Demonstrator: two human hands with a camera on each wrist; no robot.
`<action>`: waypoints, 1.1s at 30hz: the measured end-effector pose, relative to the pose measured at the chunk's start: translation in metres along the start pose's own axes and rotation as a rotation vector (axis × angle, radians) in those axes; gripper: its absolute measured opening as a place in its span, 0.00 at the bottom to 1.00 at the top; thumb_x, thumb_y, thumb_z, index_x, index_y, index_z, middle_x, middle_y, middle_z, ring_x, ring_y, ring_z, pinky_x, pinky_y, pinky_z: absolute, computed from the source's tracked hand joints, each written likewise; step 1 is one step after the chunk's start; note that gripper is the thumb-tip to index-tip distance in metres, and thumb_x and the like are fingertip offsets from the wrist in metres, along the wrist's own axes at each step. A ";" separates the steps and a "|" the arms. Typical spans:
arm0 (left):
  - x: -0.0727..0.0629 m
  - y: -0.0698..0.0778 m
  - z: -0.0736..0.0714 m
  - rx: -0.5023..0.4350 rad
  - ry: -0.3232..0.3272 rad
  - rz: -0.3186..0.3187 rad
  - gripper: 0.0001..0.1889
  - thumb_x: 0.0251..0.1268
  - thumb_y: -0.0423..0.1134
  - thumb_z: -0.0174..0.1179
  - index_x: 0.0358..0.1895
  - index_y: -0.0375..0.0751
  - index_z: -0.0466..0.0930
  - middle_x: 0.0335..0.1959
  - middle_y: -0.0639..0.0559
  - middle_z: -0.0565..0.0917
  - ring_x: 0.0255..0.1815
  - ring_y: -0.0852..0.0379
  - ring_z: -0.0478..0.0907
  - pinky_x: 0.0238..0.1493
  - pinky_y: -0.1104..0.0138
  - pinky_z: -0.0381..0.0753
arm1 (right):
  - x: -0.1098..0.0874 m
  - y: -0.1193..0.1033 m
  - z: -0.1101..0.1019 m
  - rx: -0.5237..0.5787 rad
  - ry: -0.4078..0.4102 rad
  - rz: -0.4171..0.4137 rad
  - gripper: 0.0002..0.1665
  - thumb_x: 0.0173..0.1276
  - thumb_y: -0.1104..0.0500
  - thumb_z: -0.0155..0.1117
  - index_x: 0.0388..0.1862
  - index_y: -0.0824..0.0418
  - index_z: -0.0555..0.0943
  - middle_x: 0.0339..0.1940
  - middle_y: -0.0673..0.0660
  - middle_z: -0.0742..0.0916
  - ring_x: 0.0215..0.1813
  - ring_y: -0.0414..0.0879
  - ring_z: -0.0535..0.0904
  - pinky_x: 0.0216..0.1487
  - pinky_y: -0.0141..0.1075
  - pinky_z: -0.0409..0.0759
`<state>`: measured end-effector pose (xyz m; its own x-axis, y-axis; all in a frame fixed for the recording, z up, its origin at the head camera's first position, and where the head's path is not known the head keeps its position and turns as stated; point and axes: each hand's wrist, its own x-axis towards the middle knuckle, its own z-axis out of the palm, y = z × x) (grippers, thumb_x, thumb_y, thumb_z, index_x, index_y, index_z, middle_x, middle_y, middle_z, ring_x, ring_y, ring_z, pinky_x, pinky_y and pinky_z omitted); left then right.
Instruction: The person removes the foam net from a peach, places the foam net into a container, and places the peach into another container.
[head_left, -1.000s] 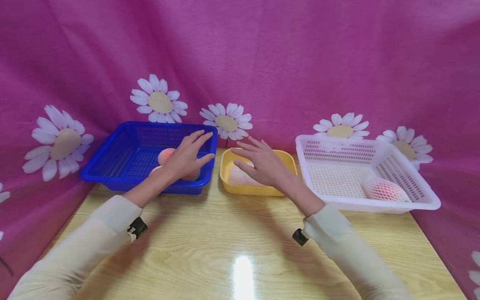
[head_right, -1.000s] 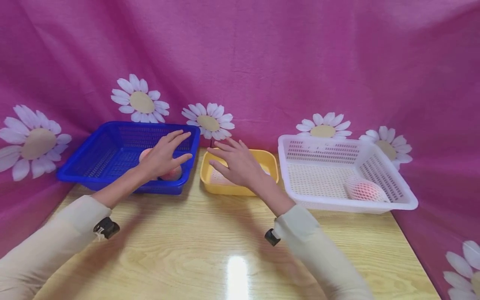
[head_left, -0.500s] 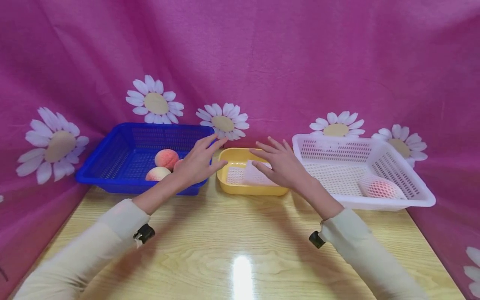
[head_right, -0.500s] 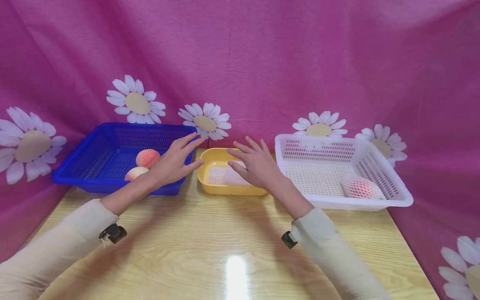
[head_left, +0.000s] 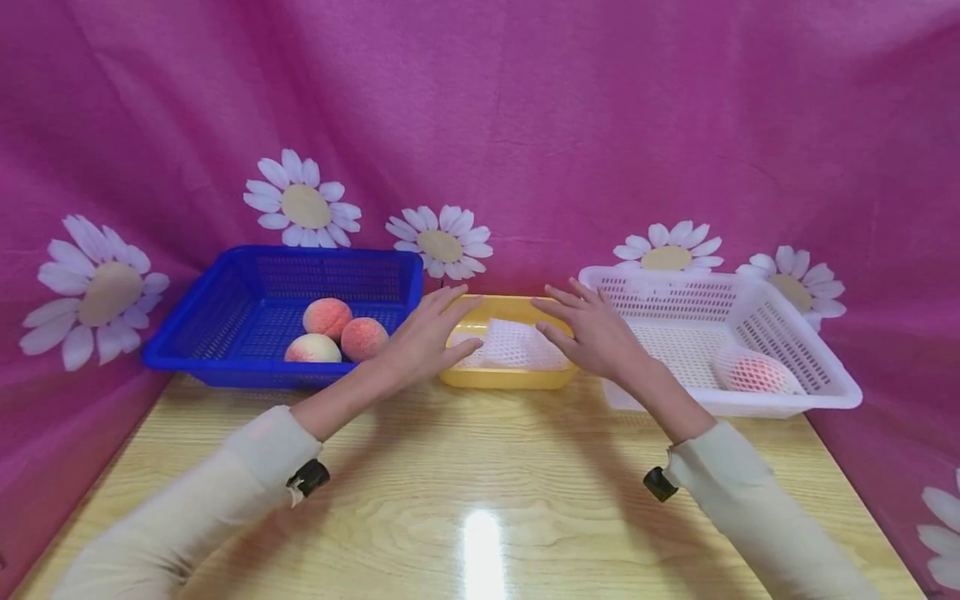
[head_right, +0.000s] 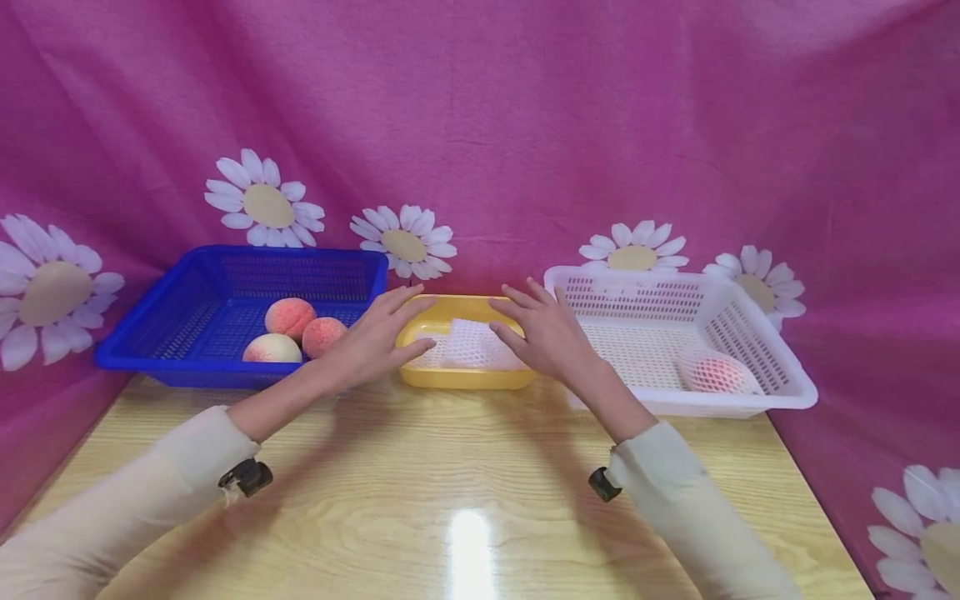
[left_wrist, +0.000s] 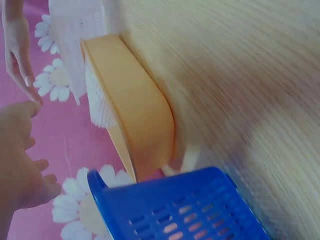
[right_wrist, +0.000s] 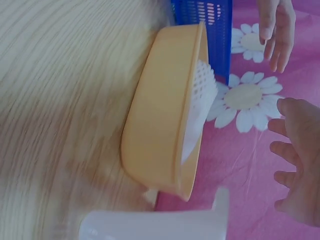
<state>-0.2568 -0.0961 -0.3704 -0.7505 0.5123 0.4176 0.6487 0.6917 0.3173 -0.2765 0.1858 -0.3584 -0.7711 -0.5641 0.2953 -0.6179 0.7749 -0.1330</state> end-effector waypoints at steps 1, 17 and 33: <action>0.001 0.002 0.002 -0.001 0.003 0.010 0.30 0.69 0.46 0.64 0.70 0.39 0.71 0.72 0.36 0.66 0.73 0.37 0.59 0.72 0.47 0.60 | -0.002 0.003 0.000 -0.003 0.007 0.001 0.27 0.76 0.46 0.57 0.70 0.53 0.76 0.73 0.58 0.73 0.77 0.64 0.55 0.71 0.68 0.47; 0.021 0.032 0.025 -0.009 -0.021 0.121 0.29 0.70 0.46 0.63 0.70 0.38 0.71 0.71 0.38 0.68 0.73 0.41 0.62 0.71 0.51 0.62 | -0.028 0.041 -0.003 -0.017 0.013 0.066 0.24 0.77 0.48 0.55 0.66 0.57 0.79 0.70 0.64 0.75 0.75 0.66 0.58 0.68 0.71 0.49; 0.039 0.060 0.046 -0.026 -0.104 0.129 0.30 0.72 0.49 0.61 0.72 0.43 0.68 0.73 0.40 0.66 0.74 0.44 0.61 0.68 0.46 0.65 | -0.048 0.068 -0.008 -0.046 -0.003 0.130 0.24 0.77 0.50 0.55 0.66 0.59 0.78 0.67 0.64 0.78 0.72 0.70 0.62 0.65 0.74 0.52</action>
<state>-0.2528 -0.0113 -0.3741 -0.6690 0.6468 0.3662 0.7425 0.6042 0.2891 -0.2804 0.2680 -0.3744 -0.8446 -0.4590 0.2756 -0.5053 0.8536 -0.1266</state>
